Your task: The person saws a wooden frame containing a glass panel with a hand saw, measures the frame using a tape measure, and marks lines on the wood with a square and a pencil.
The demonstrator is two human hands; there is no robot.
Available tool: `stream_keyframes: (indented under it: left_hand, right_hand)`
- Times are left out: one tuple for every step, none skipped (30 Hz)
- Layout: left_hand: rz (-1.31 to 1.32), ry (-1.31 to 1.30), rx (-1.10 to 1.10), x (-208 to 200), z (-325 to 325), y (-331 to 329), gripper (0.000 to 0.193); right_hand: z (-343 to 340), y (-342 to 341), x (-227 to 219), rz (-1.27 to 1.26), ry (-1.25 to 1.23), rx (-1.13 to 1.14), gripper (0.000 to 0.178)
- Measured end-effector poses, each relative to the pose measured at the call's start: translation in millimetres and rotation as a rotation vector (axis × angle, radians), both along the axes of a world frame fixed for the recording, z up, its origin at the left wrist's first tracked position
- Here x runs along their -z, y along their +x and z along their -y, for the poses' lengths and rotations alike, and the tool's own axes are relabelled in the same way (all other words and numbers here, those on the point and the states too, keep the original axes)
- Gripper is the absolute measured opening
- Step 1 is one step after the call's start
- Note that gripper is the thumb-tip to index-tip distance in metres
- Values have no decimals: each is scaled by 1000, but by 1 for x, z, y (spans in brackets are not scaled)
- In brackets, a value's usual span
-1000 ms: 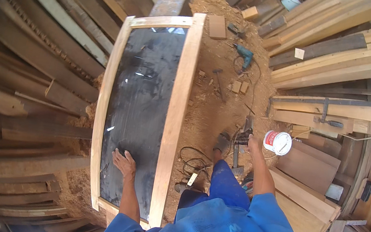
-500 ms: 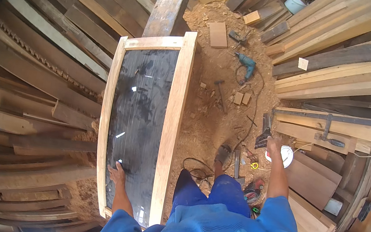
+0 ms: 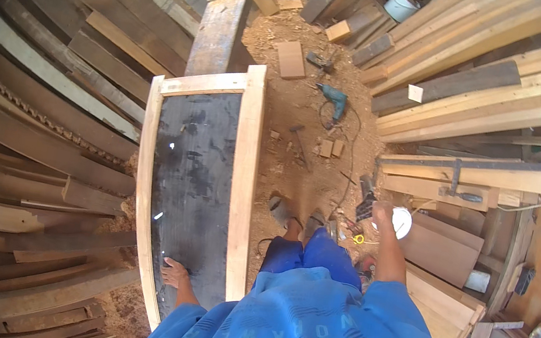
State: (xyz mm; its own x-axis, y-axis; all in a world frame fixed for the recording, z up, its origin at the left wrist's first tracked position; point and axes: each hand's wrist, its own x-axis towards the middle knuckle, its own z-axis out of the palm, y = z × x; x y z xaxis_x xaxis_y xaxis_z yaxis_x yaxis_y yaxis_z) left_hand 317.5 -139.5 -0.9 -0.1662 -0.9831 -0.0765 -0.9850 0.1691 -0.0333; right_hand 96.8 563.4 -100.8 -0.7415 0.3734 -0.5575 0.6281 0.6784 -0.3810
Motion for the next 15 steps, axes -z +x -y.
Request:
stream_keyframes:
  left_hand:
    - [-2,-30,-25,-2,7,0,74]
    - [-6,-57,-53,-4,15,-1,72]
    - [0,-97,-75,-12,28,7,72]
    - [-18,-64,-78,-10,27,3,72]
    - [-32,-44,-92,-11,31,6,72]
    - [-34,-53,-101,-12,34,8,72]
    - [-9,-50,-108,-14,37,10,72]
    - [17,-48,-117,-15,40,11,71]
    - [18,-45,-122,-12,40,10,71]
    - [30,-27,-134,-8,40,8,72]
    - [42,-11,-146,-5,40,7,72]
    - [40,-2,-145,0,36,1,72]
    - [48,8,-134,4,34,-6,73]
    - [68,-1,-133,2,36,-3,73]
    - [76,-22,-143,0,41,-3,73]
  right_hand:
    - [10,-7,-1,-61,21,-38,31]
    - [20,-15,-6,-120,47,-79,31]
    - [44,-28,-19,-102,28,5,31]
    - [37,-36,-26,-175,0,31,29]
    - [41,-48,-32,-244,-43,47,27]
    - [41,-62,-40,-104,-20,111,28]
    - [42,-77,-47,-107,-28,101,28]
    - [47,-92,-52,-91,-83,198,30]
    - [42,-101,-49,-74,-125,299,32]
    - [40,-110,-43,-163,-78,361,28]
    - [36,-122,-37,-161,-80,356,28]
    - [16,-131,-25,-127,-81,322,28]
    - [6,-143,-14,-91,-92,287,30]
    - [25,-154,-18,-100,-209,409,27]
    - [35,-169,-9,-86,-228,401,27]
